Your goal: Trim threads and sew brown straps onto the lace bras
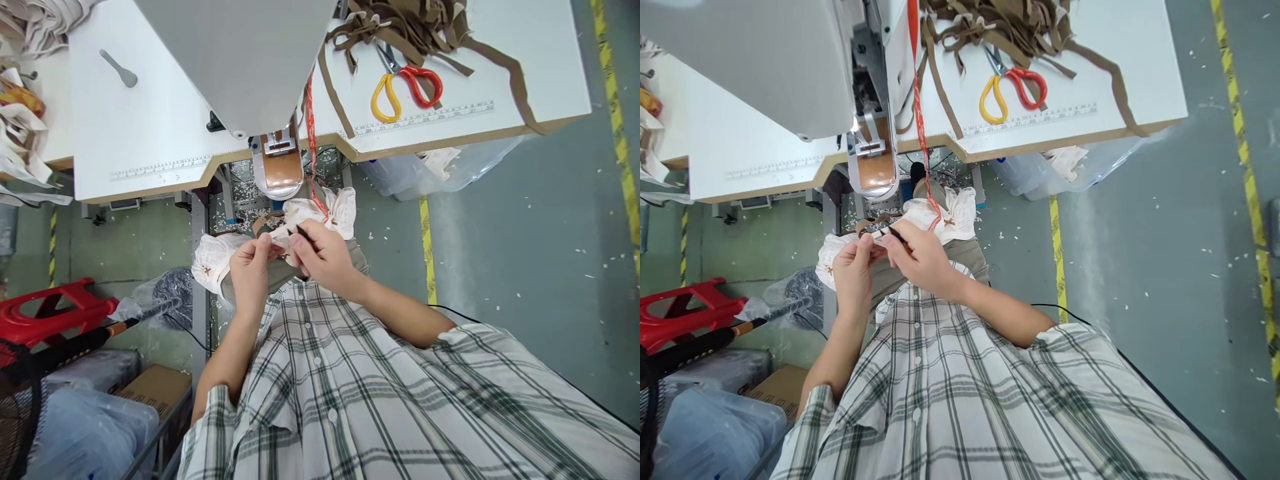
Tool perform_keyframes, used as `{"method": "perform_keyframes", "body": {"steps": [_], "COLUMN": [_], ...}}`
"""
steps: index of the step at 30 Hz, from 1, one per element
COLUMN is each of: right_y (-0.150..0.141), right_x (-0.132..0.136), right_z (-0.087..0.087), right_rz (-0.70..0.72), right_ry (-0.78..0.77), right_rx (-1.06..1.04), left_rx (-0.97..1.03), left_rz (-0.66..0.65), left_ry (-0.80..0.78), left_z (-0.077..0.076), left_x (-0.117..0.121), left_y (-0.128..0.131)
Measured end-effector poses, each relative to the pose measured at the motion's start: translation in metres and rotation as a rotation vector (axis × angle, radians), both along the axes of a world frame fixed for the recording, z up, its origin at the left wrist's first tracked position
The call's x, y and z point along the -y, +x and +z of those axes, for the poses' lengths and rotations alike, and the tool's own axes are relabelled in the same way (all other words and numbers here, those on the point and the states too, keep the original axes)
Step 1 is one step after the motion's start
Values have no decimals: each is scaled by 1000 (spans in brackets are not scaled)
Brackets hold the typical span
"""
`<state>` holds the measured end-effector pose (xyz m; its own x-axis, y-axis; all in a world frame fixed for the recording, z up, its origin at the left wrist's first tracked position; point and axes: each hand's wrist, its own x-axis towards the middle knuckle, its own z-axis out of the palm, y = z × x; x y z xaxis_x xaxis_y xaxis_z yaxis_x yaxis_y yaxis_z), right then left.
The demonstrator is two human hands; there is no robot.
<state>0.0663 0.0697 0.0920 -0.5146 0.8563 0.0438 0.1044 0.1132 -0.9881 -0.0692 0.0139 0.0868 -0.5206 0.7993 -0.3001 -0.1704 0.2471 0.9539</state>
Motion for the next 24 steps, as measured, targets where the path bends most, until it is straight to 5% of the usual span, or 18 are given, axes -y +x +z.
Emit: {"method": "perform_keyframes", "body": {"steps": [7,15,20,24], "right_y": [-3,-8,-5,3], "right_x": [-9,-11,-22,-34], "right_z": [-8,-13,-7,-9], "right_rz": [-53,20,134,225], "right_ry": [457,638,540,119], "right_rx": [305,542,508,206], "left_rx": [-42,-415,-378,-125], "left_rz": [2,-78,-113,-100], "left_ry": [24,-33,-47,-25], "left_z": [-1,6,-1,-10], "left_x": [1,0,-3,-4], "left_y": [-1,-1,-4,-6]}}
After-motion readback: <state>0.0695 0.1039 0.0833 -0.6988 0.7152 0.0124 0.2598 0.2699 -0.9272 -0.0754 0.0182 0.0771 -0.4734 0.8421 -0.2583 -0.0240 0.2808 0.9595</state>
